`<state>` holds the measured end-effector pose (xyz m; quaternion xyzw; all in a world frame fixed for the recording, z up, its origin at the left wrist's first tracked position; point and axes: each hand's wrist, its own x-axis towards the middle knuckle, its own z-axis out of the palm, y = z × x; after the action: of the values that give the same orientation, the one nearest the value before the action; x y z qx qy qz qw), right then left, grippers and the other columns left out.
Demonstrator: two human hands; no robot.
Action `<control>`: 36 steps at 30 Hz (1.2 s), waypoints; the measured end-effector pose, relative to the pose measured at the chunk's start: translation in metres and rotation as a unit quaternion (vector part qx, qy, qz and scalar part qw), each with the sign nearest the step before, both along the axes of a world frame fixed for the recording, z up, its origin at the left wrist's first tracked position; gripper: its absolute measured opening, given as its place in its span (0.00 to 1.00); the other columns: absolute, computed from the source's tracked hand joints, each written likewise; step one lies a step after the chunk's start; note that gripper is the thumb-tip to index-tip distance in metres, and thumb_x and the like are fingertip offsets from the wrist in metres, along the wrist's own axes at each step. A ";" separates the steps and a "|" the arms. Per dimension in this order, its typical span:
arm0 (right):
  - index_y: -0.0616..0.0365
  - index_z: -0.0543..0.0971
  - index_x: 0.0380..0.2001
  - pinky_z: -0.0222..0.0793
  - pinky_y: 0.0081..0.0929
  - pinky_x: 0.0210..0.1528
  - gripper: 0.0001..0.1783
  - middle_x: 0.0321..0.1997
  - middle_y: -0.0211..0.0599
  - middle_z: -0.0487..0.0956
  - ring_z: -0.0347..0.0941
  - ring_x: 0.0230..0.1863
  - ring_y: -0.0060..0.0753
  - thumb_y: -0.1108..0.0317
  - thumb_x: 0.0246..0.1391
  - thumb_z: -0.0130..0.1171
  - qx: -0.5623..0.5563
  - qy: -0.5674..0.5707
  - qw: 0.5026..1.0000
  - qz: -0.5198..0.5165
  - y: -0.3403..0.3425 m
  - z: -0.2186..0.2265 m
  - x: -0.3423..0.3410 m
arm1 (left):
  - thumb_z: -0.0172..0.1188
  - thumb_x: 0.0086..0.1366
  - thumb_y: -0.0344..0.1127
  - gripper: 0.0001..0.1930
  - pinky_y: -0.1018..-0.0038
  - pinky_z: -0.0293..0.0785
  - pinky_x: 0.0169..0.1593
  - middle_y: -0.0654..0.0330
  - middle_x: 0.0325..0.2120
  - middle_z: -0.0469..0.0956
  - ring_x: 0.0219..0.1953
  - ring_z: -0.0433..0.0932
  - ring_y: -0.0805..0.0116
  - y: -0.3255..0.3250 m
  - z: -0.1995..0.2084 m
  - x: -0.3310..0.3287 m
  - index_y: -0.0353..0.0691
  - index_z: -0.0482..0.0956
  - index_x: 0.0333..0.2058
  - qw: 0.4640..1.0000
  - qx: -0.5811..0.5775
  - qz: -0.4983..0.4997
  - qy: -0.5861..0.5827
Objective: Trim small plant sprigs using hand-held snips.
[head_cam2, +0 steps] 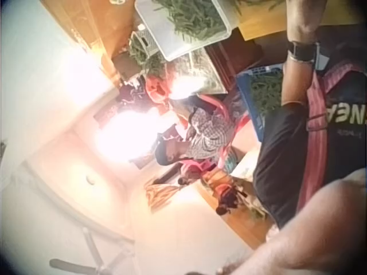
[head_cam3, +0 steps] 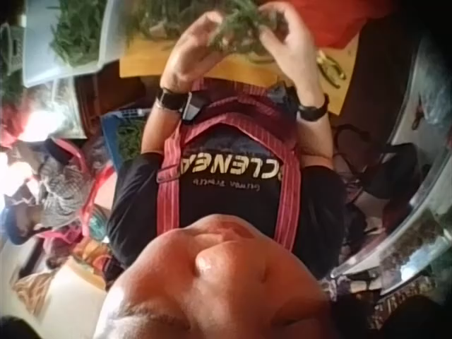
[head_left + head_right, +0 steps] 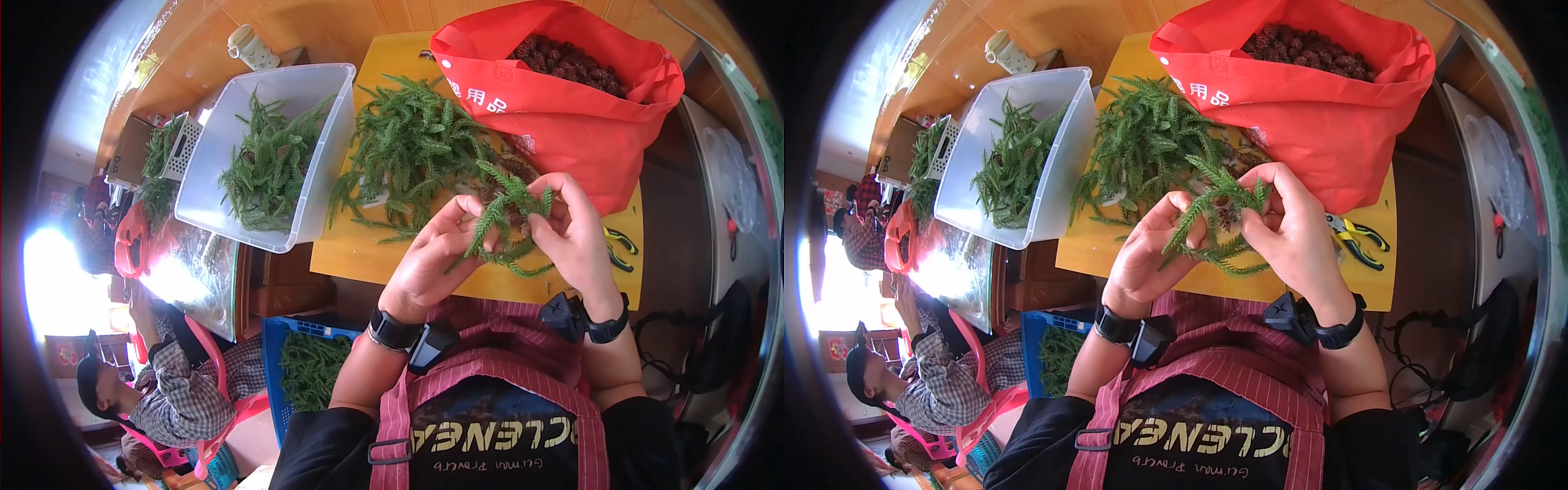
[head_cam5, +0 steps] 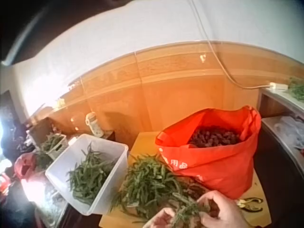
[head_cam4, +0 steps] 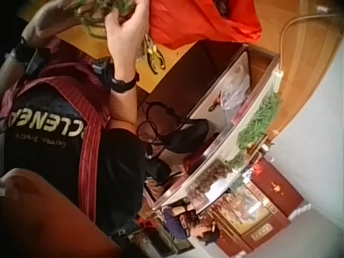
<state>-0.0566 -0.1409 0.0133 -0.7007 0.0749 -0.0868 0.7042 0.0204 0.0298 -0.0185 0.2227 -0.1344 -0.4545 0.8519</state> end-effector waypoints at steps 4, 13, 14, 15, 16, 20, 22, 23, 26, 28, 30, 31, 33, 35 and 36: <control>0.60 0.66 0.43 0.65 0.11 0.35 0.16 0.37 0.27 0.69 0.66 0.35 0.10 0.85 0.50 0.48 -0.093 0.007 0.995 -0.025 0.000 0.000 -0.002 | 0.53 0.57 0.21 0.15 0.77 0.66 0.42 0.59 0.37 0.71 0.38 0.71 0.70 -0.004 0.010 -0.007 0.40 0.66 0.43 0.997 0.032 0.036 -0.059; 0.62 0.67 0.43 0.67 0.12 0.35 0.16 0.41 0.29 0.69 0.66 0.36 0.11 0.85 0.50 0.50 -0.165 -0.047 0.984 -0.054 -0.001 0.002 -0.004 | 0.53 0.58 0.22 0.23 0.76 0.66 0.51 0.60 0.43 0.71 0.47 0.70 0.71 0.011 0.007 0.007 0.35 0.60 0.52 0.909 0.292 0.044 -0.293; 0.63 0.68 0.44 0.67 0.12 0.35 0.17 0.41 0.30 0.69 0.66 0.37 0.11 0.85 0.50 0.50 -0.128 -0.046 0.989 -0.051 0.000 0.003 -0.004 | 0.53 0.58 0.22 0.23 0.76 0.66 0.51 0.60 0.43 0.71 0.47 0.70 0.71 0.013 0.010 0.007 0.35 0.60 0.52 0.910 0.291 0.044 -0.293; 0.63 0.68 0.44 0.67 0.12 0.35 0.17 0.41 0.30 0.69 0.66 0.37 0.11 0.85 0.50 0.50 -0.129 -0.045 0.989 -0.051 0.000 0.004 -0.004 | 0.56 0.58 0.26 0.25 0.75 0.65 0.51 0.60 0.43 0.70 0.48 0.69 0.71 0.015 0.013 0.008 0.35 0.59 0.54 0.917 0.266 0.036 -0.295; 0.63 0.69 0.44 0.67 0.12 0.35 0.17 0.42 0.31 0.69 0.66 0.37 0.12 0.85 0.50 0.50 -0.148 -0.054 0.986 -0.051 -0.001 0.007 -0.005 | 0.59 0.58 0.30 0.28 0.74 0.64 0.52 0.60 0.44 0.69 0.49 0.69 0.70 0.015 0.017 0.008 0.34 0.58 0.55 0.923 0.241 0.029 -0.298; 0.63 0.71 0.45 0.68 0.14 0.35 0.19 0.43 0.33 0.69 0.68 0.39 0.16 0.85 0.47 0.53 -0.178 -0.064 0.981 -0.049 0.002 0.013 -0.007 | 0.67 0.52 0.38 0.38 0.71 0.64 0.54 0.59 0.46 0.67 0.51 0.67 0.69 0.011 0.011 0.007 0.35 0.57 0.57 0.944 0.174 0.053 -0.274; 0.62 0.71 0.45 0.69 0.15 0.36 0.20 0.42 0.33 0.70 0.69 0.40 0.18 0.85 0.46 0.54 -0.206 -0.072 0.975 -0.049 0.003 0.012 -0.008 | 0.74 0.43 0.39 0.43 0.68 0.63 0.54 0.58 0.45 0.67 0.50 0.67 0.64 0.004 0.008 0.002 0.36 0.58 0.56 0.887 0.246 0.153 -0.360; 0.61 0.72 0.46 0.69 0.16 0.36 0.22 0.42 0.34 0.70 0.70 0.40 0.20 0.86 0.44 0.55 -0.233 -0.082 0.968 -0.049 0.004 0.012 -0.008 | 0.74 0.43 0.39 0.43 0.68 0.63 0.54 0.58 0.45 0.67 0.50 0.67 0.64 0.001 0.008 0.001 0.36 0.58 0.56 0.887 0.246 0.154 -0.360; 0.60 0.71 0.46 0.71 0.18 0.38 0.24 0.41 0.34 0.72 0.72 0.41 0.22 0.86 0.42 0.56 -0.242 -0.095 0.964 -0.049 0.007 0.013 -0.010 | 0.76 0.34 0.42 0.52 0.63 0.60 0.58 0.50 0.48 0.65 0.55 0.64 0.54 -0.006 0.021 -0.002 0.37 0.56 0.58 0.657 0.335 0.310 -0.601; 0.60 0.72 0.46 0.71 0.19 0.38 0.24 0.40 0.35 0.72 0.72 0.40 0.23 0.86 0.42 0.57 -0.245 -0.101 0.963 -0.052 0.009 0.012 -0.011 | 0.76 0.37 0.39 0.49 0.65 0.62 0.57 0.52 0.47 0.66 0.53 0.66 0.57 -0.010 0.015 -0.002 0.37 0.57 0.58 0.692 0.306 0.302 -0.580; 0.60 0.72 0.46 0.72 0.20 0.38 0.24 0.40 0.36 0.73 0.73 0.39 0.24 0.86 0.41 0.57 -0.248 -0.107 0.961 -0.054 0.012 0.013 -0.012 | 0.75 0.40 0.36 0.47 0.67 0.65 0.55 0.53 0.47 0.67 0.52 0.68 0.60 -0.012 0.015 -0.003 0.37 0.57 0.58 0.724 0.278 0.294 -0.558; 0.61 0.72 0.46 0.72 0.20 0.38 0.24 0.39 0.36 0.72 0.73 0.39 0.25 0.87 0.41 0.57 -0.271 -0.108 0.955 -0.049 0.013 0.015 -0.013 | 0.72 0.44 0.32 0.41 0.71 0.67 0.52 0.55 0.45 0.68 0.49 0.69 0.64 -0.012 0.016 -0.006 0.37 0.59 0.57 0.822 0.222 0.248 -0.462; 0.61 0.72 0.45 0.73 0.20 0.38 0.24 0.39 0.37 0.72 0.73 0.38 0.25 0.87 0.41 0.57 -0.294 -0.109 0.948 -0.043 0.014 0.017 -0.014 | 0.69 0.49 0.28 0.36 0.74 0.69 0.49 0.57 0.44 0.69 0.47 0.71 0.68 -0.011 0.016 -0.007 0.36 0.61 0.56 0.900 0.161 0.196 -0.354; 0.62 0.72 0.42 0.73 0.19 0.36 0.21 0.38 0.37 0.71 0.73 0.37 0.25 0.87 0.41 0.57 -0.276 -0.127 0.952 -0.042 0.016 0.017 -0.015 | 0.62 0.55 0.22 0.26 0.81 0.71 0.43 0.60 0.43 0.69 0.41 0.73 0.76 -0.007 0.013 -0.005 0.35 0.64 0.52 0.918 0.186 0.174 -0.302; 0.62 0.72 0.42 0.73 0.19 0.36 0.21 0.38 0.37 0.71 0.73 0.37 0.25 0.87 0.41 0.57 -0.276 -0.126 0.952 -0.042 0.016 0.017 -0.016 | 0.60 0.56 0.23 0.19 0.82 0.72 0.42 0.60 0.41 0.70 0.39 0.74 0.77 -0.005 0.014 -0.005 0.34 0.68 0.47 0.923 0.196 0.172 -0.284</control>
<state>-0.0725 -0.1249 0.0302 -0.8473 -0.0121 -0.2215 0.4826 0.0149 0.0251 -0.0046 0.5247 -0.2383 -0.2359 0.7825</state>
